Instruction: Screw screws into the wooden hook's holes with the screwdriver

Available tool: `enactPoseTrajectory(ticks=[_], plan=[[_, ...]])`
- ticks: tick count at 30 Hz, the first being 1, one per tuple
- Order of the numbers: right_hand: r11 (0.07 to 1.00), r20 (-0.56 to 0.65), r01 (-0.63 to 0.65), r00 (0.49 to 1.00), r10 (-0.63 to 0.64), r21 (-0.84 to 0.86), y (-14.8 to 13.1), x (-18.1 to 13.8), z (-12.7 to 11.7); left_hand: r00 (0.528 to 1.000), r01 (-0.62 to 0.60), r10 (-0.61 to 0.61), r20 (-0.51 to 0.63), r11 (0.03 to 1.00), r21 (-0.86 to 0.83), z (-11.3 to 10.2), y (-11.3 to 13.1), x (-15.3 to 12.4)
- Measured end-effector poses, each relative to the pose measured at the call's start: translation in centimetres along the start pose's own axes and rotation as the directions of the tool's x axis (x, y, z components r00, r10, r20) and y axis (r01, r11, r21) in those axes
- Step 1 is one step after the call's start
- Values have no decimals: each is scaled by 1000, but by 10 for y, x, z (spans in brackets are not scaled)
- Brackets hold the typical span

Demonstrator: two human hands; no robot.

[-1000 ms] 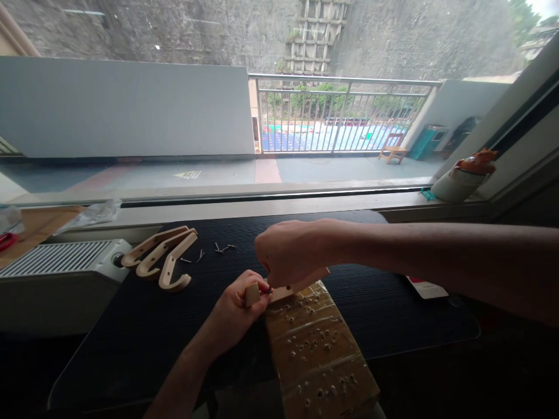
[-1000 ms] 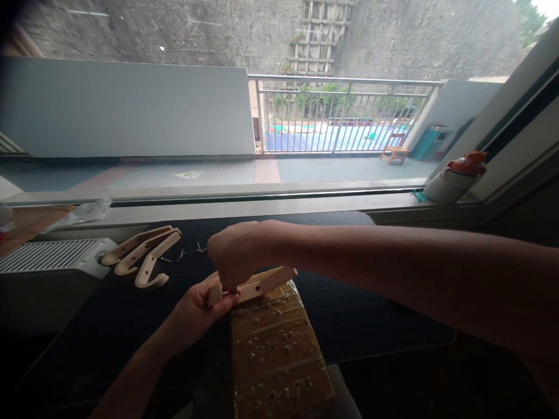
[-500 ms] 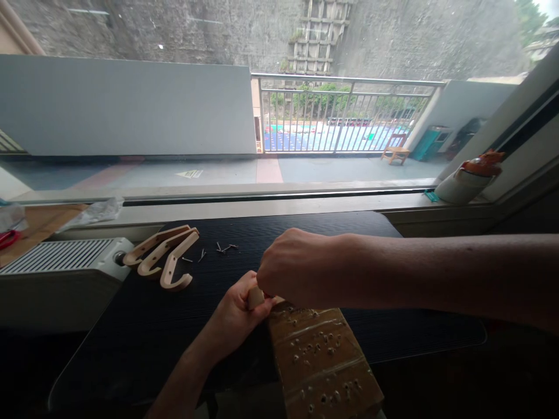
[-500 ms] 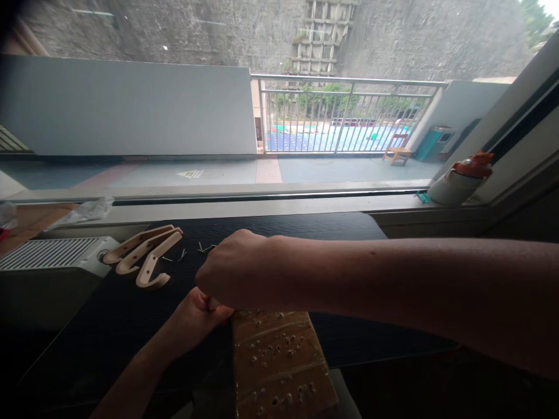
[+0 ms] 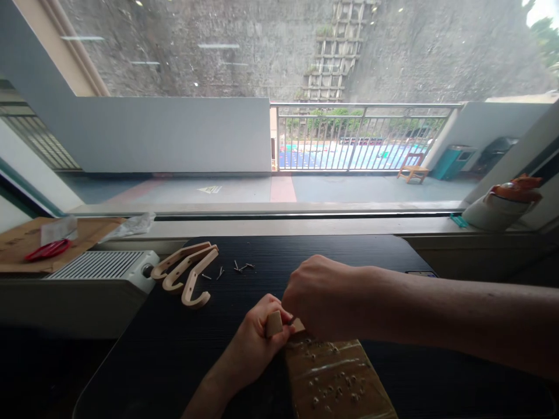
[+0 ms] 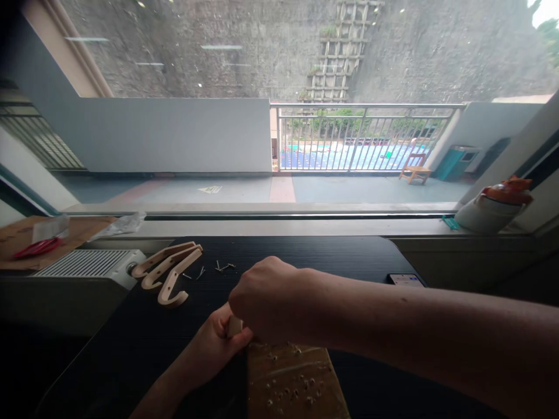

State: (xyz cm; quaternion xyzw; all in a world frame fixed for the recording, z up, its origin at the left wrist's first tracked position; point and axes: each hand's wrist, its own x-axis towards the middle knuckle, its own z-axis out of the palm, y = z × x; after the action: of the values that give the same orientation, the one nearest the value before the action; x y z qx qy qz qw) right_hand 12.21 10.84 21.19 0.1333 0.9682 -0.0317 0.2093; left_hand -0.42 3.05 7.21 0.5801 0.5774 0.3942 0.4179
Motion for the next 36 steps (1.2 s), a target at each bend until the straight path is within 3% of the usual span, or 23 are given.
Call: enactPoseTrajectory(ticks=[5,10,13,15,19,21,25,28,31,36], plan=[[1000,-15,1,1000,-1,9,9,0,-4,995,-97,98,-11,993,62,0,4,1],[985,-25,64,997,-68,-158,-12,-3,-6,997,-64,65,-41,998,8,2,2,5],[982,21,110,994,-108,-154,-16,2,-6,992,-117,118,-48,993,14,1,-2,7],[993,29,65,998,-62,-95,-8,6,-7,987,-152,154,-54,987,51,0,-5,8],[983,93,-149,986,140,111,12,9,-9,982,-185,187,-12,976,119,-2,-10,10],[979,100,-173,982,162,111,14,6,-10,983,-181,184,-10,974,133,-1,-12,11],[994,27,-54,998,57,-100,0,-3,-13,984,-158,165,-63,981,111,2,-11,11],[986,6,45,999,-45,-161,-11,-6,-15,988,-123,128,-81,990,66,3,-8,10],[991,38,80,996,-77,-111,-10,0,-16,995,-87,91,-46,993,79,2,-6,8],[995,197,-66,979,50,71,11,14,-12,995,-102,103,3,979,179,1,-9,8]])
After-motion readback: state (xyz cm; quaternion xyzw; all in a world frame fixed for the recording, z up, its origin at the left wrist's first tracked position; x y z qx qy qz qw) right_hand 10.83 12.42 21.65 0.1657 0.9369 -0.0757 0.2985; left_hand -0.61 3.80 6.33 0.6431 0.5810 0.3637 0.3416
